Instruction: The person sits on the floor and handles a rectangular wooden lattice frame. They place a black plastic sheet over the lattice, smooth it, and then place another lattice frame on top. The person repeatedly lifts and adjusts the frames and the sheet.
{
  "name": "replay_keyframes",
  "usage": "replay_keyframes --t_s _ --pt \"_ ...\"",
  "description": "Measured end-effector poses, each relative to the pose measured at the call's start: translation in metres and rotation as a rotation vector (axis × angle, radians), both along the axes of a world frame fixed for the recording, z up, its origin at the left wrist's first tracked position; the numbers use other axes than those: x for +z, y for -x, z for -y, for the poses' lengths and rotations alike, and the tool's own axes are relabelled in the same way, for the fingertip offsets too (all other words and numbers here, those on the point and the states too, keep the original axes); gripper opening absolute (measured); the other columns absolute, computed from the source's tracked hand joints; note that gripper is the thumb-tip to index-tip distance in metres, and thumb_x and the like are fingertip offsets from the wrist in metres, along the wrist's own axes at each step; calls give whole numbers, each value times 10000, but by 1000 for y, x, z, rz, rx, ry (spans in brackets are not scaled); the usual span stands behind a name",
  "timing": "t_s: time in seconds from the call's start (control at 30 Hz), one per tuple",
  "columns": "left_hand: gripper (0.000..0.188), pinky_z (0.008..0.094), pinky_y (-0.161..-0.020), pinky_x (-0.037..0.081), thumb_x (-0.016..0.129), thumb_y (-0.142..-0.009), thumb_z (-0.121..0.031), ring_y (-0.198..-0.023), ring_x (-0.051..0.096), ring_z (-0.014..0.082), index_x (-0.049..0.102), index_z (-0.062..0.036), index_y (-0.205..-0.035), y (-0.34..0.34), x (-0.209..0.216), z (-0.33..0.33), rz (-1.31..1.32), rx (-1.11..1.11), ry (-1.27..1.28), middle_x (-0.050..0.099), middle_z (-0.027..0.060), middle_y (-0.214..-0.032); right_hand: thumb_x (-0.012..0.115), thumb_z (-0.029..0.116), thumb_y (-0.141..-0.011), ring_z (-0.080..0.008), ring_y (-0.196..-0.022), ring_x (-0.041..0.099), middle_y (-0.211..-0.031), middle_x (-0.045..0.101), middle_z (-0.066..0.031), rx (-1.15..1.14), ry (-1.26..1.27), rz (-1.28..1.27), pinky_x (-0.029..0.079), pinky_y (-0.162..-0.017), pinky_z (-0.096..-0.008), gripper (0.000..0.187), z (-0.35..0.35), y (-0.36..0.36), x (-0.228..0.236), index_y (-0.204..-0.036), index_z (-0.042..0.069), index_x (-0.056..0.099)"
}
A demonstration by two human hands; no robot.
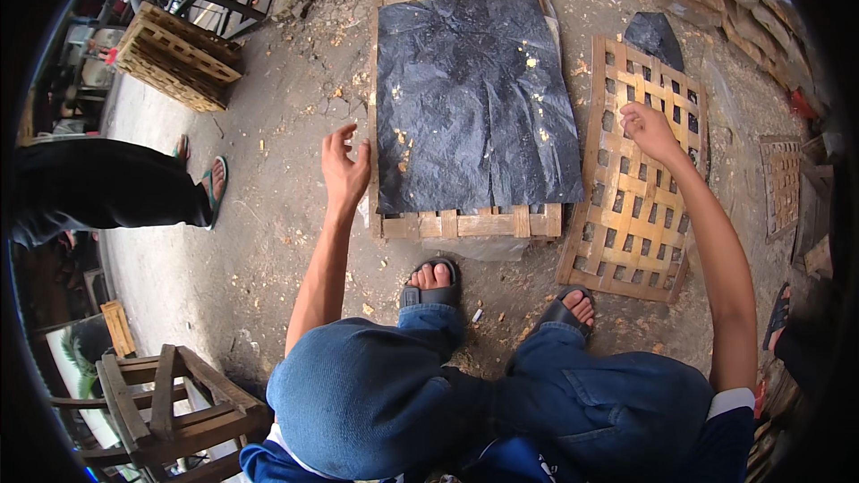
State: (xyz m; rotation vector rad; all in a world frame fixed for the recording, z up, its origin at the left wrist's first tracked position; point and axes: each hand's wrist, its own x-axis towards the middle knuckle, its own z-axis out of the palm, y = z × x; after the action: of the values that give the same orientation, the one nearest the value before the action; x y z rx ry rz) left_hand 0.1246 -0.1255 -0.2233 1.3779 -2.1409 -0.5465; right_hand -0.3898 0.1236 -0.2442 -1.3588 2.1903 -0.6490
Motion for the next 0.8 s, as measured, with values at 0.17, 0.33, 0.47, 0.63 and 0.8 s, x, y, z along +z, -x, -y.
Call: replay_keyframes --t_s 0.17,0.33,0.47,0.63,0.8 --pt "488 471 -1043 425 695 -892 -253 -1202 529 384 561 -85 -1330 8 1 -19 171 -247 17 548 177 -1294 693 149 -899 -253 -859 668 -1053 692 -127 115 19 -136 531 -806 -378 273 16 -36 49 -1140 28 647" --pt "617 499 -1085 391 710 -898 -279 -1268 476 415 477 -40 -1418 1 -12 3 132 -340 72 490 229 -1375 714 145 -873 -235 -887 638 -1043 690 -106 77 112 -173 526 -820 -365 275 23 -56 73 -1119 43 645" --pt "660 494 -1086 378 718 -891 -328 -1273 456 412 472 -41 -1432 8 -30 19 70 -290 147 477 221 -1397 728 138 -857 -206 -864 618 -970 671 -81 12 201 -153 524 -809 -349 280 44 -83 74 -1112 55 649" --pt "674 504 -1095 377 701 -918 -374 -1299 444 416 453 -32 -1444 48 -16 50 -52 -271 166 456 235 -1414 747 101 -856 -115 -733 573 -833 606 0 -203 262 -46 507 -716 -289 260 78 -114 65 -1100 63 663" --pt "818 502 -1106 380 788 -826 -440 -1322 433 415 442 -60 -1463 46 20 47 2 -356 122 448 225 -1429 704 69 -888 -77 -714 523 -770 554 34 -226 183 68 459 -688 -251 296 100 -143 66 -1178 57 648"
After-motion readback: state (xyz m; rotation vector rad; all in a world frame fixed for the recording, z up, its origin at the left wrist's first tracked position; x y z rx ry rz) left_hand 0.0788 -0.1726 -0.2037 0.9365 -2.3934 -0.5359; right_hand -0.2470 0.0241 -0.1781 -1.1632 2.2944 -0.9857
